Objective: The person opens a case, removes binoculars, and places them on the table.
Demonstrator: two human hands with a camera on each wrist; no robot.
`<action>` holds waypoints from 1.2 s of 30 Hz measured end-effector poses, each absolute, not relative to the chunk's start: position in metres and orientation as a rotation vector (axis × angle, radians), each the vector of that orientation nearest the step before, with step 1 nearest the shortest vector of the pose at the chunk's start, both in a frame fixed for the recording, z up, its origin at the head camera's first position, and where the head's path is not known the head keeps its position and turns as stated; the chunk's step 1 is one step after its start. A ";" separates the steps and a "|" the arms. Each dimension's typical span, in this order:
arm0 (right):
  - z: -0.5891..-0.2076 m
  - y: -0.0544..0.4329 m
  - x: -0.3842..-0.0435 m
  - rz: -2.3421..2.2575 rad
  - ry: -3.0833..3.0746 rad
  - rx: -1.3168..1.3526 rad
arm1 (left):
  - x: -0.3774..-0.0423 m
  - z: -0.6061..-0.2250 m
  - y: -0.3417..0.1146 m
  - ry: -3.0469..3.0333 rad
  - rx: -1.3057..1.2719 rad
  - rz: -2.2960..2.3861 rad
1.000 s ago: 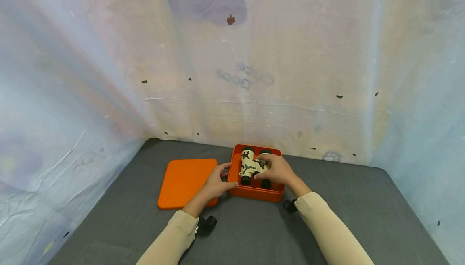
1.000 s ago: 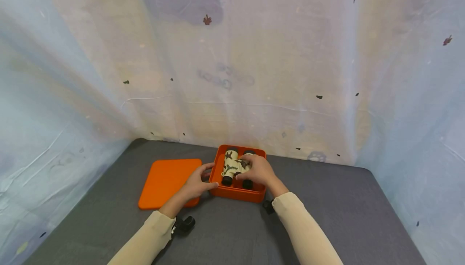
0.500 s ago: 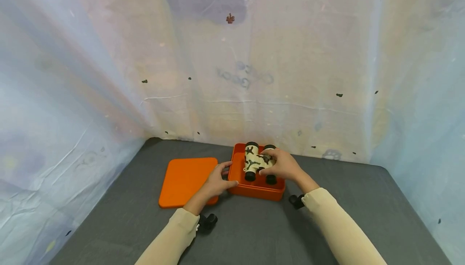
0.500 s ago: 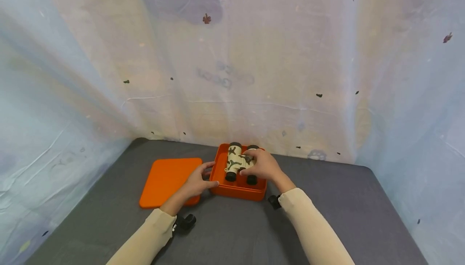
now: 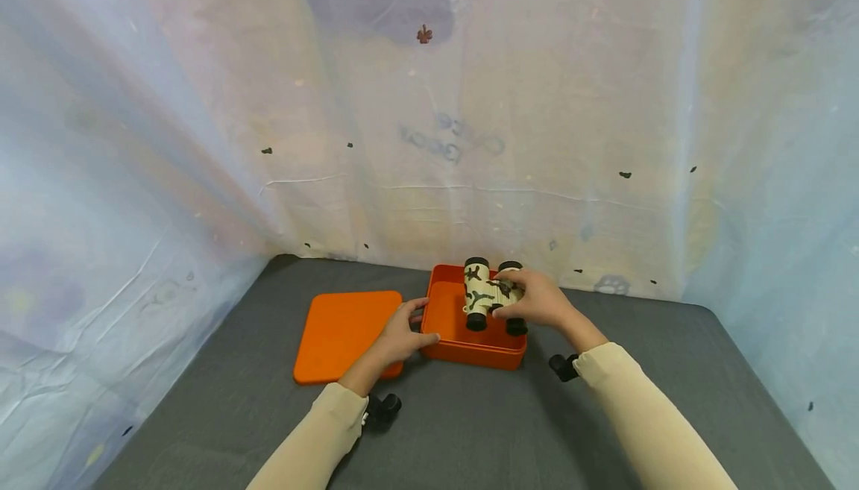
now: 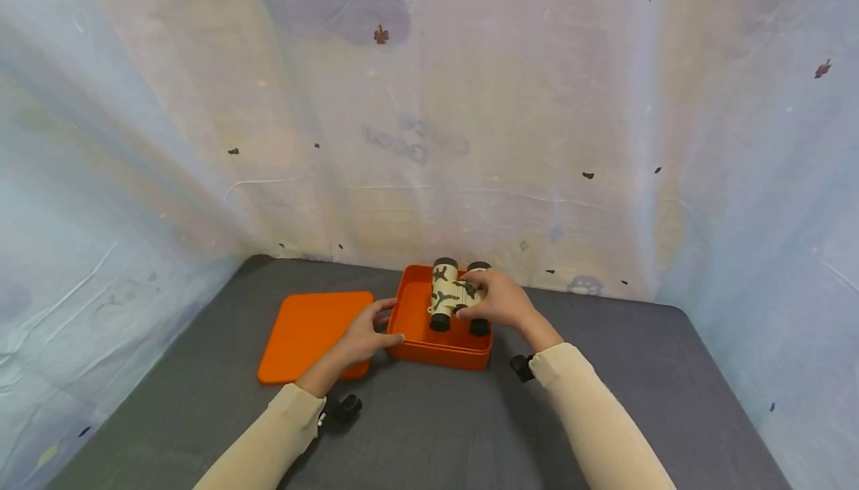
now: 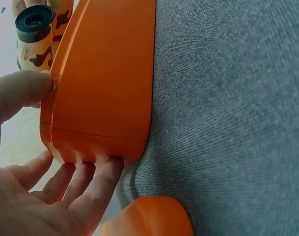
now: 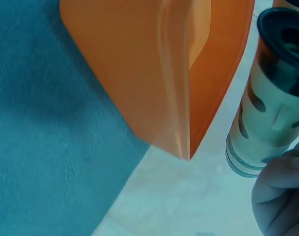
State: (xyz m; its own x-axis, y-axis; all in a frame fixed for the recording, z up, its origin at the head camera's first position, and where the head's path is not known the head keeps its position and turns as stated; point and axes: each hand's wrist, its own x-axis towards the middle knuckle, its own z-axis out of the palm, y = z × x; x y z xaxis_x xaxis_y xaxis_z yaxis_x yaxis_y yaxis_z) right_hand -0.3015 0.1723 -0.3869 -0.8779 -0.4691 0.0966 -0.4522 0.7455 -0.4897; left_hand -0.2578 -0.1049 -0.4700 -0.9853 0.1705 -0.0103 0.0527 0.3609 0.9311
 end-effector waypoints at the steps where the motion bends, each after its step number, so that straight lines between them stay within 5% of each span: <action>1: -0.386 0.174 -0.302 -0.801 2.905 -0.767 | -0.258 -0.470 -0.105 2.504 0.208 1.706; 36: -0.379 0.271 -0.286 -0.616 2.995 -0.623 | -0.259 -0.470 -0.106 2.504 0.211 1.674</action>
State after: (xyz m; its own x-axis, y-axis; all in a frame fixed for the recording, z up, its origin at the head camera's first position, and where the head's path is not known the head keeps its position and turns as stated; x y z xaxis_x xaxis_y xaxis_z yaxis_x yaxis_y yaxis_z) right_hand -0.2862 0.2708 -0.3787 -0.9200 -0.3875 0.0586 -0.3792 0.8423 -0.3831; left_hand -0.2590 -0.1065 -0.4702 -0.9828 0.1829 -0.0241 0.0477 0.3781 0.9245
